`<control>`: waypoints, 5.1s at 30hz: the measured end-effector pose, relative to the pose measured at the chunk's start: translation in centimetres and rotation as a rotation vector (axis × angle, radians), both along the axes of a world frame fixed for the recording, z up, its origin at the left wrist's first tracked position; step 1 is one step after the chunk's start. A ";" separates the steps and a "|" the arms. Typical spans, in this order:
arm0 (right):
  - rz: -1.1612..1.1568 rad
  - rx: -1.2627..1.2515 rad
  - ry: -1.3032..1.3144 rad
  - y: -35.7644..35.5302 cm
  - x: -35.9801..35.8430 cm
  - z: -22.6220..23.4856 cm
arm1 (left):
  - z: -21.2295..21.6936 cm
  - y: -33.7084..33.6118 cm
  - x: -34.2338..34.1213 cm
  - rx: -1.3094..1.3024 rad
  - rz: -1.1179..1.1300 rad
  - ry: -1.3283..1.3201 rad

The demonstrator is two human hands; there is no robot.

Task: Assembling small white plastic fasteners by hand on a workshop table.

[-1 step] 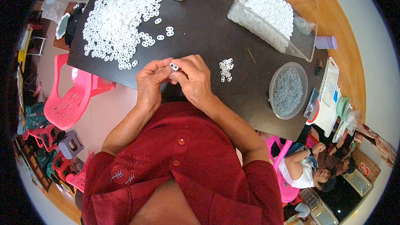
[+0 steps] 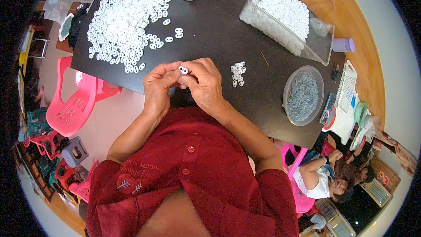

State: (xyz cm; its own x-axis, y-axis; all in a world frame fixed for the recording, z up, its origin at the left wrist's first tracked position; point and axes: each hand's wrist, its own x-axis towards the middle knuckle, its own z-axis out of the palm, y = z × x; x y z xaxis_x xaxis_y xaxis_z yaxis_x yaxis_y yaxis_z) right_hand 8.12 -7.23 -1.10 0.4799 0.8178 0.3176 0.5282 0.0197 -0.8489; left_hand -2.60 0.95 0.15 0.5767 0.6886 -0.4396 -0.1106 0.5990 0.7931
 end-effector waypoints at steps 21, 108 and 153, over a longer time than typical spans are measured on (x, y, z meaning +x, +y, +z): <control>-0.054 0.061 0.163 -0.1 -0.6 0.7 | -0.2 0.4 -0.8 0.136 -0.081 -0.089; -0.274 -0.400 -0.550 -8.2 11.3 -5.1 | 6.8 0.2 0.3 0.629 -0.615 -0.097; -0.230 0.006 -0.282 -9.6 5.9 0.6 | 0.3 -1.1 5.3 0.005 -0.531 0.040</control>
